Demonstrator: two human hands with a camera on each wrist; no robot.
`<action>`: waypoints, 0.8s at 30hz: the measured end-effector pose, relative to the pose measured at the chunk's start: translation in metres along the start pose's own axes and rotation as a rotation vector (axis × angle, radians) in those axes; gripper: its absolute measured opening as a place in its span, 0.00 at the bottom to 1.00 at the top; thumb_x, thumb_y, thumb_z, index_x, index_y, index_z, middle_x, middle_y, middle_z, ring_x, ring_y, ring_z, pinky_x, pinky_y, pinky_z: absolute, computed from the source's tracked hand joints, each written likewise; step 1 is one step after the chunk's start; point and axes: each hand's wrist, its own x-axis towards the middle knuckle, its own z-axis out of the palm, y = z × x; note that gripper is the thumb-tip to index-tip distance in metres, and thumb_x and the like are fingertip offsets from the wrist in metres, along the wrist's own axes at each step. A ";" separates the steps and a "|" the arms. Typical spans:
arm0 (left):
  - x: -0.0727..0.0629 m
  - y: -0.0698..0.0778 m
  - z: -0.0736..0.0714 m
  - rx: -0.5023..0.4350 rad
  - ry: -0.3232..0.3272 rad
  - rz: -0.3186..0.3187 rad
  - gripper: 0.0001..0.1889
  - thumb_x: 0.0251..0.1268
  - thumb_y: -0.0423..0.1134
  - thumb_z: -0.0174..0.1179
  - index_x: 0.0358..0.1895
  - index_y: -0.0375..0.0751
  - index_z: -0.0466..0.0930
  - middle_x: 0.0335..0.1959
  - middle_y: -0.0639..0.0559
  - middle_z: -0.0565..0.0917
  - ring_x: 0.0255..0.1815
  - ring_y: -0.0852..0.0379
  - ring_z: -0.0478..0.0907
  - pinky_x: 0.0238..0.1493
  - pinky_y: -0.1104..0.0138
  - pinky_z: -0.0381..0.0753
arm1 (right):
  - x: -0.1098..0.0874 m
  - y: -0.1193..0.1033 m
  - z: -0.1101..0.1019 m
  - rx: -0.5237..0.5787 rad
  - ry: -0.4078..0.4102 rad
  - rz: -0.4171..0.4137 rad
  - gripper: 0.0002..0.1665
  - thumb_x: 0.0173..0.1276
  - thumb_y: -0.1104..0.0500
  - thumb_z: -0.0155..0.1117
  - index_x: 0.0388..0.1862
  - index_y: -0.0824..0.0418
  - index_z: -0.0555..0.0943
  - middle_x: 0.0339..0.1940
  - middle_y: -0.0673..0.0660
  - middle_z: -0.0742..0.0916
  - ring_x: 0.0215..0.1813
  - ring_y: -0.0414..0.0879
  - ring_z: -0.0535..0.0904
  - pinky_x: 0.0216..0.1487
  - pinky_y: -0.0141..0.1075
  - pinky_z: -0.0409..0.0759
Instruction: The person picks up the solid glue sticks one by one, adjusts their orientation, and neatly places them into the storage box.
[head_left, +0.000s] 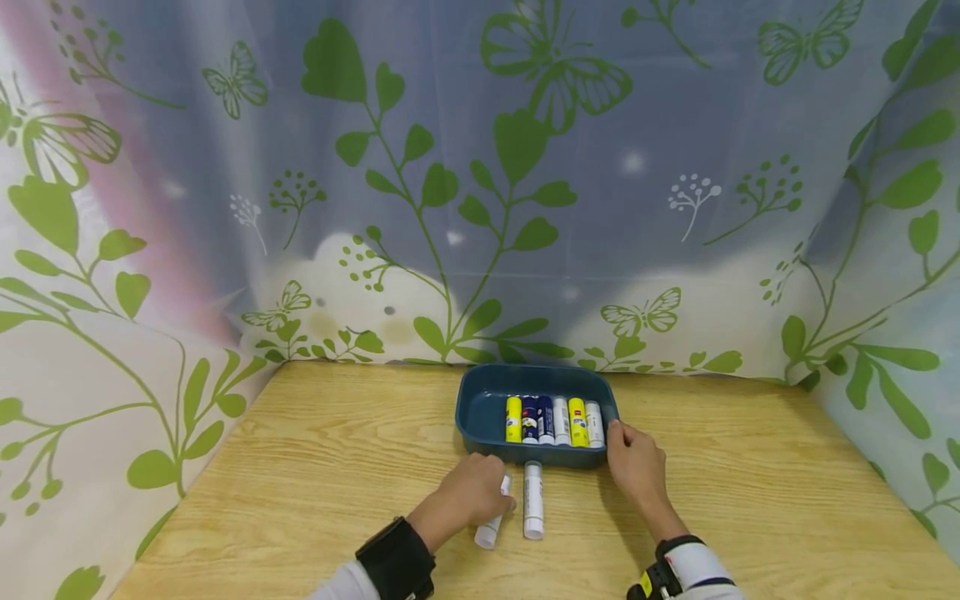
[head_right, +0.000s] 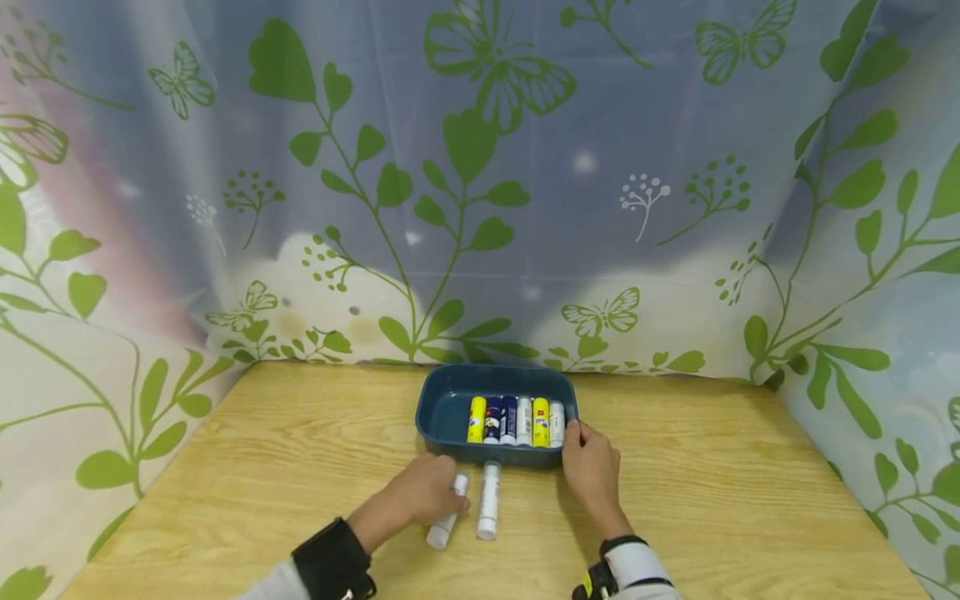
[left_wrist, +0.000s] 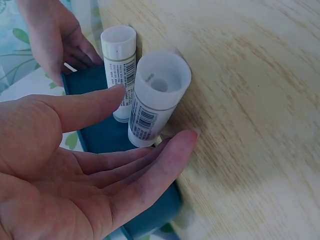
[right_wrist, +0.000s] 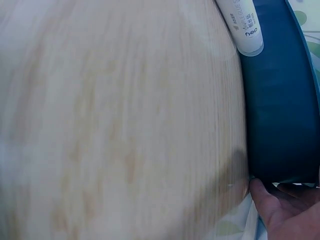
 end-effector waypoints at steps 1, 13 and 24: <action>0.000 0.000 0.000 0.003 0.001 0.001 0.15 0.60 0.41 0.73 0.26 0.40 0.76 0.21 0.52 0.73 0.23 0.57 0.69 0.23 0.68 0.68 | 0.000 0.000 0.000 0.002 -0.001 0.000 0.27 0.81 0.49 0.45 0.63 0.65 0.82 0.32 0.59 0.82 0.37 0.54 0.76 0.28 0.36 0.66; -0.001 -0.002 0.004 0.032 0.060 0.027 0.14 0.55 0.39 0.76 0.26 0.38 0.79 0.20 0.53 0.74 0.22 0.58 0.70 0.21 0.69 0.71 | 0.001 -0.001 0.001 0.000 0.019 -0.014 0.27 0.81 0.49 0.46 0.56 0.65 0.86 0.26 0.56 0.79 0.34 0.53 0.74 0.27 0.36 0.65; -0.001 -0.002 0.006 0.065 0.054 0.011 0.13 0.53 0.39 0.76 0.31 0.35 0.81 0.23 0.50 0.76 0.23 0.57 0.72 0.21 0.69 0.73 | 0.000 -0.001 0.000 0.010 -0.008 0.008 0.27 0.81 0.49 0.45 0.56 0.65 0.85 0.23 0.54 0.76 0.31 0.50 0.72 0.26 0.36 0.64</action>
